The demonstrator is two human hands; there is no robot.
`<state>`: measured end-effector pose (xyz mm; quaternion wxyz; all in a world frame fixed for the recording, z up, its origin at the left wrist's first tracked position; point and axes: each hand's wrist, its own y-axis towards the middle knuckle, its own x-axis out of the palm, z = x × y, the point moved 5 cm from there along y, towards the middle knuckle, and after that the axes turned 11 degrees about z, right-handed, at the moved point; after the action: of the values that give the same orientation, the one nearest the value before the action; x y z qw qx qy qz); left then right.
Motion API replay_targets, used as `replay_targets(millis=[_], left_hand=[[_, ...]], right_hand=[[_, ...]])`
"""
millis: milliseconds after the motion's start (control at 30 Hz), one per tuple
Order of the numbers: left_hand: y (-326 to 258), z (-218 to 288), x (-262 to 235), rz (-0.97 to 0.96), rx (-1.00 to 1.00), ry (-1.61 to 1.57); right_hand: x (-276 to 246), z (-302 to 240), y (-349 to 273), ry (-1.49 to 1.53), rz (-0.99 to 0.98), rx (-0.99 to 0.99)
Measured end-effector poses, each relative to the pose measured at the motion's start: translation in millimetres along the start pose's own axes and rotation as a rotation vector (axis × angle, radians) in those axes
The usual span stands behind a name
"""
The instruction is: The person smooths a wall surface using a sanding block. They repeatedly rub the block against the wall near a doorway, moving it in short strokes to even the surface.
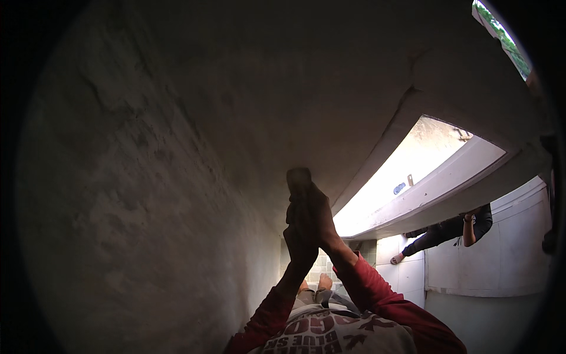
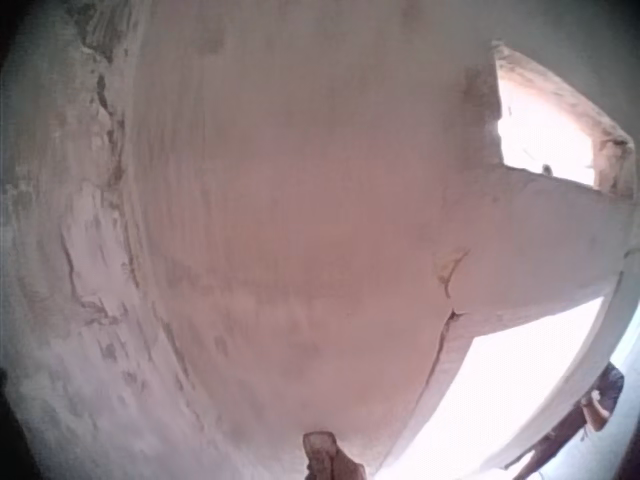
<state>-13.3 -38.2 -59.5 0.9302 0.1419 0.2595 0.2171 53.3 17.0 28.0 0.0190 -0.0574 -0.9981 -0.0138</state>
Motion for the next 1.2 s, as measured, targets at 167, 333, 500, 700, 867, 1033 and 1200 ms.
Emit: replay_targets(millis=[167, 333, 500, 700, 867, 1033, 1200], left_hand=[[3.7, 7.8, -7.3, 0.101, 0.156, 0.023], [7.3, 1.5, -1.4, 0.05, 0.052, 0.0], [13.6, 4.1, -4.1, 0.117, 0.09, -0.024], [10.4, 0.9, -1.1, 0.002, -0.038, 0.011], [9.7, 5.3, -7.3, 0.049, 0.023, -0.072], [11.7, 6.0, -11.5, 0.047, 0.062, -0.004], [12.4, 5.4, -14.9, 0.078, 0.044, 0.047]], right_hand=[[3.3, 6.7, 0.6, 0.235, 0.039, 0.206], [4.7, 0.7, 1.8, 0.065, -0.009, 0.05], [7.2, 2.2, 3.3, 0.208, -0.018, 0.139], [4.1, 4.3, 2.7, 0.154, 0.019, 0.305], [6.1, -18.2, 4.5, 0.143, -0.02, -0.045], [8.8, -5.7, 1.1, 0.212, 0.03, 0.247], [14.0, -24.6, 0.5, 0.256, -0.061, -0.081]])
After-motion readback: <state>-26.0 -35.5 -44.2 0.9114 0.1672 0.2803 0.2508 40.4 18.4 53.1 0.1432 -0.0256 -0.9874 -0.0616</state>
